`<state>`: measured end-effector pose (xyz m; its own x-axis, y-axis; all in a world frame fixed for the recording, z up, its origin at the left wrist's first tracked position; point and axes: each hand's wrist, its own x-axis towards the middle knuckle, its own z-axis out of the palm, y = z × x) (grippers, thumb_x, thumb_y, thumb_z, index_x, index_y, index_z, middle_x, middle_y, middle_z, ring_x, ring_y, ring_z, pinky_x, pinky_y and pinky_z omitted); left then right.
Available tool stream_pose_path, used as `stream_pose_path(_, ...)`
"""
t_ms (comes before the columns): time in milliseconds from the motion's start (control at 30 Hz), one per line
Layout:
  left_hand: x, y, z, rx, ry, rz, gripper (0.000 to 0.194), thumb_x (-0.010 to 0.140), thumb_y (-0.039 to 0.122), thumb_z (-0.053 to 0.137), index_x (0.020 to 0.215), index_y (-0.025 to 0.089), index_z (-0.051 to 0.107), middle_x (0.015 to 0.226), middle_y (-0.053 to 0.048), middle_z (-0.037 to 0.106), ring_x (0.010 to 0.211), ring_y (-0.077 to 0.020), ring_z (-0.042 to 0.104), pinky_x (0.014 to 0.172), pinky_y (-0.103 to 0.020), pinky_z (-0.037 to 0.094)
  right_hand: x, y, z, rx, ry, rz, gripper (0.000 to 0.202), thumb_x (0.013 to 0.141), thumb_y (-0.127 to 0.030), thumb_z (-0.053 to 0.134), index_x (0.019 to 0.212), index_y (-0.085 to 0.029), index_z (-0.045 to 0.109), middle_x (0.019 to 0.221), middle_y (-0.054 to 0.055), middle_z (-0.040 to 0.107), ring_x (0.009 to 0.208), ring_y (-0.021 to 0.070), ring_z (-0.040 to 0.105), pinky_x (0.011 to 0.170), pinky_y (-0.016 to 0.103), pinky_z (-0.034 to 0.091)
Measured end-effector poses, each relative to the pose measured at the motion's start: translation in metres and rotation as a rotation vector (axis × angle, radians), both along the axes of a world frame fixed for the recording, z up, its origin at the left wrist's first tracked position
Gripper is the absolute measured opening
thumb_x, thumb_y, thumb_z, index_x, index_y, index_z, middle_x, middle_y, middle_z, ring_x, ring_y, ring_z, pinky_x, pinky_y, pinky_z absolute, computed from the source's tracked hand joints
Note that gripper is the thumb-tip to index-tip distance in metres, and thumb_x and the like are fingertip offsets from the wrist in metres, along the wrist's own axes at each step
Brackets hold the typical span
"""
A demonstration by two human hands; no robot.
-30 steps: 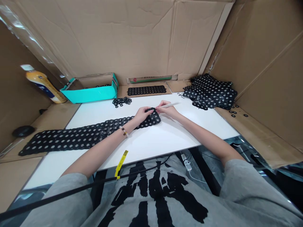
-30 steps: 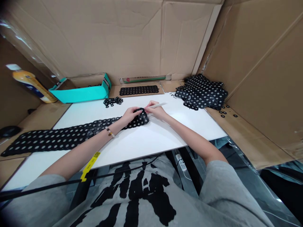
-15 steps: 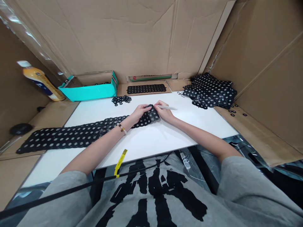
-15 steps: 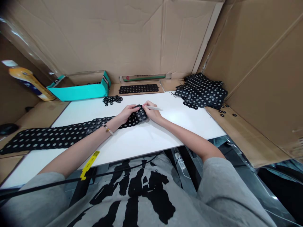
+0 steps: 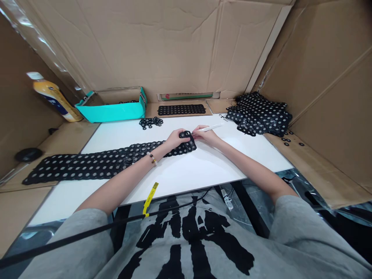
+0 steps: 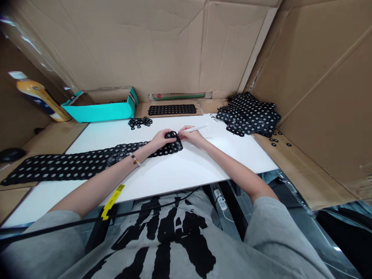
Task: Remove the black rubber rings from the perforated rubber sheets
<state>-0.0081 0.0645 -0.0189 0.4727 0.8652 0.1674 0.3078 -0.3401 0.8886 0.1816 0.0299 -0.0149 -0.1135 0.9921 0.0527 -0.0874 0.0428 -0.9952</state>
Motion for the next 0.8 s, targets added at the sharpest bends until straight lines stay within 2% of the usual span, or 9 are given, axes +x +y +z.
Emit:
stream_pose_path(100,0.000,0.000,-0.001,0.026,0.004,0.021,0.034,0.062,0.042,0.075,0.083,0.018,0.063,0.082,0.000,0.066,0.081,-0.0213,0.058,0.079,-0.033,0.042,0.003,-0.003,0.004,0.007,-0.037,0.004,0.022,0.061,-0.027,0.079,0.065,-0.017,0.059,0.066,0.001,0.067,0.065,0.0137,0.064,0.066,0.028,0.056)
stream_pose_path(200,-0.003,0.001,0.002,0.043,0.077,0.025,0.034,0.065,0.046,0.074,0.080,0.017,0.065,0.079,-0.001,0.066,0.078,-0.0212,0.057,0.074,-0.032,0.041,0.004,-0.004,0.005,0.012,-0.052,-0.009,0.021,0.062,-0.025,0.078,0.065,-0.017,0.059,0.063,0.000,0.066,0.063,0.0136,0.064,0.065,0.028,0.057)
stream_pose_path(300,-0.005,0.000,0.007,-0.006,0.124,-0.016,0.036,0.066,0.051,0.074,0.075,0.016,0.066,0.073,0.000,0.065,0.073,-0.0207,0.057,0.070,-0.031,0.039,0.003,-0.003,0.003,0.015,-0.040,-0.013,0.021,0.063,-0.026,0.077,0.065,-0.017,0.058,0.064,0.000,0.066,0.063,0.0136,0.064,0.065,0.028,0.057)
stream_pose_path(400,-0.007,-0.003,0.011,-0.075,0.073,-0.059,0.038,0.065,0.051,0.075,0.074,0.016,0.067,0.072,0.000,0.065,0.071,-0.0194,0.056,0.068,-0.030,0.039,0.003,-0.004,0.001,0.040,-0.053,-0.004,0.022,0.064,-0.029,0.076,0.068,-0.018,0.058,0.065,0.000,0.066,0.065,0.0140,0.065,0.066,0.028,0.057)
stream_pose_path(633,-0.004,-0.005,0.011,-0.141,0.049,-0.091,0.039,0.065,0.054,0.073,0.065,0.017,0.060,0.062,0.002,0.059,0.063,-0.0163,0.050,0.062,-0.029,0.036,-0.003,-0.009,0.001,0.160,-0.234,-0.083,0.017,0.070,-0.028,0.070,0.068,-0.020,0.055,0.065,-0.002,0.064,0.061,0.0132,0.062,0.058,0.025,0.051)
stream_pose_path(800,-0.005,-0.003,0.009,-0.175,0.038,-0.121,0.041,0.067,0.056,0.073,0.073,0.016,0.066,0.068,0.000,0.064,0.067,-0.0180,0.054,0.065,-0.029,0.040,-0.003,-0.008,0.003,0.045,-0.055,-0.076,0.020,0.066,-0.028,0.074,0.065,-0.019,0.055,0.068,-0.001,0.066,0.065,0.0129,0.063,0.067,0.028,0.057)
